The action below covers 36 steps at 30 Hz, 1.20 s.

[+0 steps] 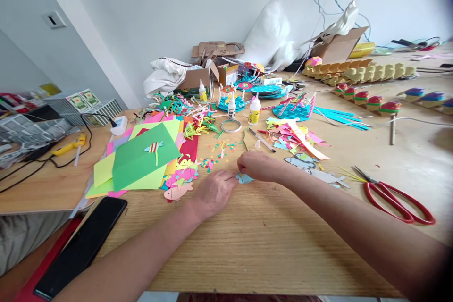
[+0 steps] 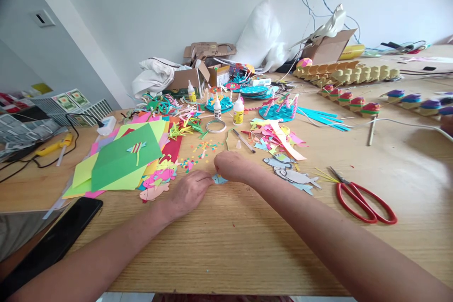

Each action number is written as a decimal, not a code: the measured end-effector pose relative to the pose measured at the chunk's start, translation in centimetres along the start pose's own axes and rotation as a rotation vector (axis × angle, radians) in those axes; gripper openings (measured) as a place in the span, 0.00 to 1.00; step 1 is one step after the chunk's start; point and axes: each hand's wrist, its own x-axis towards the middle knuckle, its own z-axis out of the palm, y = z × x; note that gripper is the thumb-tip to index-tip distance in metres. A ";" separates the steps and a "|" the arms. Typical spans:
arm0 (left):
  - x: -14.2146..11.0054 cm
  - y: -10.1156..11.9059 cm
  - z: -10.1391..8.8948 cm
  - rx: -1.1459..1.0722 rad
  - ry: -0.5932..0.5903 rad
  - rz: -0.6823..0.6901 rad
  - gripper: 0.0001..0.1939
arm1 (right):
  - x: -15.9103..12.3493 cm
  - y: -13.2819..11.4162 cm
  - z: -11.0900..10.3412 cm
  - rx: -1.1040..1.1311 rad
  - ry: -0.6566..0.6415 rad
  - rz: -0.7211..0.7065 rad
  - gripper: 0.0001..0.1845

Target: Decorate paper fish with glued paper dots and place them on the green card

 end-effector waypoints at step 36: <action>3.6 -8.3 -4.6 0.010 -0.319 -0.297 0.08 | -7.5 -0.6 2.9 0.219 0.395 -0.208 0.14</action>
